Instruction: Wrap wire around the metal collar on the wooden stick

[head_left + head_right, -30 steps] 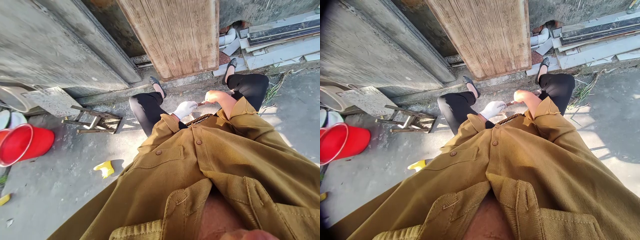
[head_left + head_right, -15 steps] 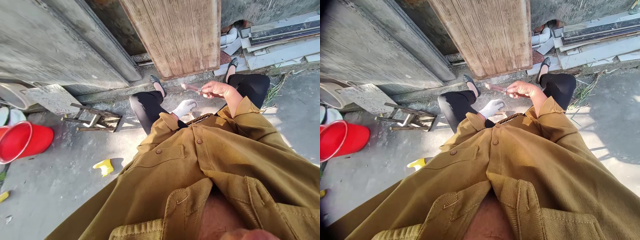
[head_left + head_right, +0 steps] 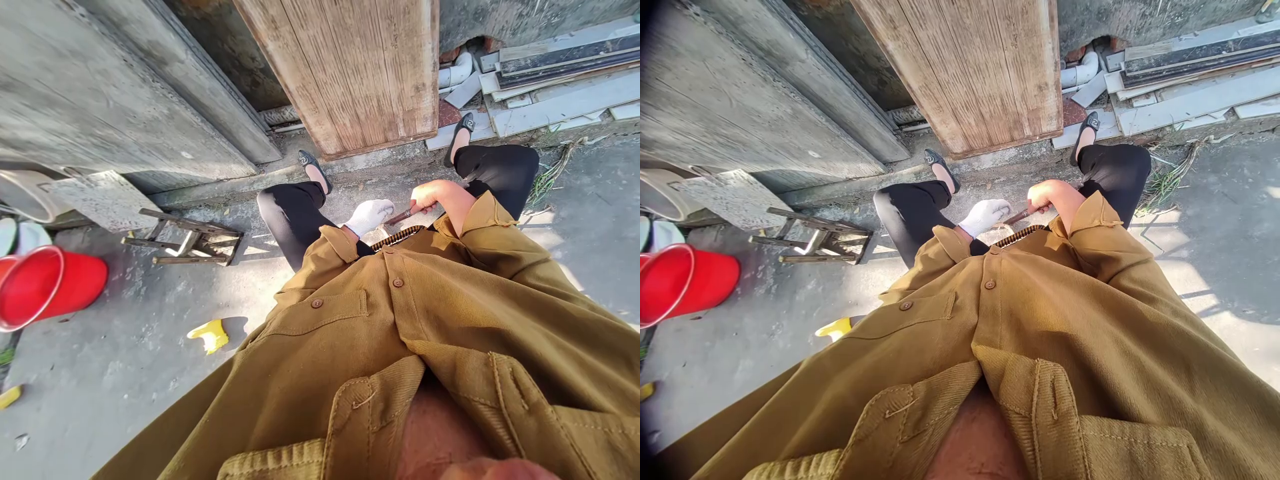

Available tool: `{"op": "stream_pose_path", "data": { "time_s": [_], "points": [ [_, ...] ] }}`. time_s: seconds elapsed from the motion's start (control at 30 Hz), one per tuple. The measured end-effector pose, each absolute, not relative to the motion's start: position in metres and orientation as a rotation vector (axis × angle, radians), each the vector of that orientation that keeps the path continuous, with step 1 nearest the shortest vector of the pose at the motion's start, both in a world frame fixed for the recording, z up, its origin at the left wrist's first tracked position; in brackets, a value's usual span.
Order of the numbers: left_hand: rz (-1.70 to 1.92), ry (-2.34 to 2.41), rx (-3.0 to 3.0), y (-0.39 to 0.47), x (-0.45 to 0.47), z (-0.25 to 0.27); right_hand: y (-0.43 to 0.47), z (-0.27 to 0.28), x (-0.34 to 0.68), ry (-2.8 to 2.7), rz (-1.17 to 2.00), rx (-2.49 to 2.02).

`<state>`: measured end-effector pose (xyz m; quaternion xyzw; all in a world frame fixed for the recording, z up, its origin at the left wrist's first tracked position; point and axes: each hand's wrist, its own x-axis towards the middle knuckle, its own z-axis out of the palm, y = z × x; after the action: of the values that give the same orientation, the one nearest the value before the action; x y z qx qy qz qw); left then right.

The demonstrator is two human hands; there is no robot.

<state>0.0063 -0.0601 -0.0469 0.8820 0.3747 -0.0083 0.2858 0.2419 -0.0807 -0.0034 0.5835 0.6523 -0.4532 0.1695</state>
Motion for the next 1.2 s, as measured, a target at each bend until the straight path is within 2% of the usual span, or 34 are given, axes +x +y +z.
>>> {"op": "stream_pose_path", "data": {
  "time_s": [0.13,0.2,0.33,0.4,0.5,0.67,0.77,0.93,1.03,1.13,1.2],
  "points": [
    [0.119,1.002,2.181,-0.057,0.005,-0.050,-0.084,0.001,0.250,1.856,-1.764,1.350],
    [0.194,1.017,2.032,-0.059,0.005,-0.051,-0.086,0.010,0.254,1.926,-2.009,1.342],
    [0.233,1.012,1.799,-0.070,0.010,-0.045,-0.088,0.024,0.256,2.102,-2.307,1.885],
    [0.234,0.957,1.788,-0.074,0.013,-0.041,-0.085,0.023,0.253,2.071,-2.215,2.281],
    [0.210,0.938,1.912,-0.075,0.013,-0.040,-0.077,0.016,0.250,1.946,-1.778,2.541],
    [0.145,1.037,2.186,-0.068,0.007,-0.045,-0.070,0.008,0.247,1.999,-1.094,2.238],
    [0.092,1.013,2.283,-0.063,0.005,-0.042,-0.074,0.005,0.243,1.971,-1.034,1.988],
    [0.150,1.036,2.227,-0.057,0.003,-0.037,-0.084,-0.002,0.240,1.901,-1.394,1.541],
    [0.248,1.069,1.948,-0.058,0.002,-0.041,-0.088,0.005,0.246,1.929,-1.796,1.365],
    [0.243,1.063,1.630,-0.065,0.004,-0.044,-0.090,0.019,0.254,2.048,-2.369,1.576],
    [0.223,1.020,1.573,-0.071,0.006,-0.043,-0.088,0.025,0.257,2.055,-2.539,1.993]
  ]
}}
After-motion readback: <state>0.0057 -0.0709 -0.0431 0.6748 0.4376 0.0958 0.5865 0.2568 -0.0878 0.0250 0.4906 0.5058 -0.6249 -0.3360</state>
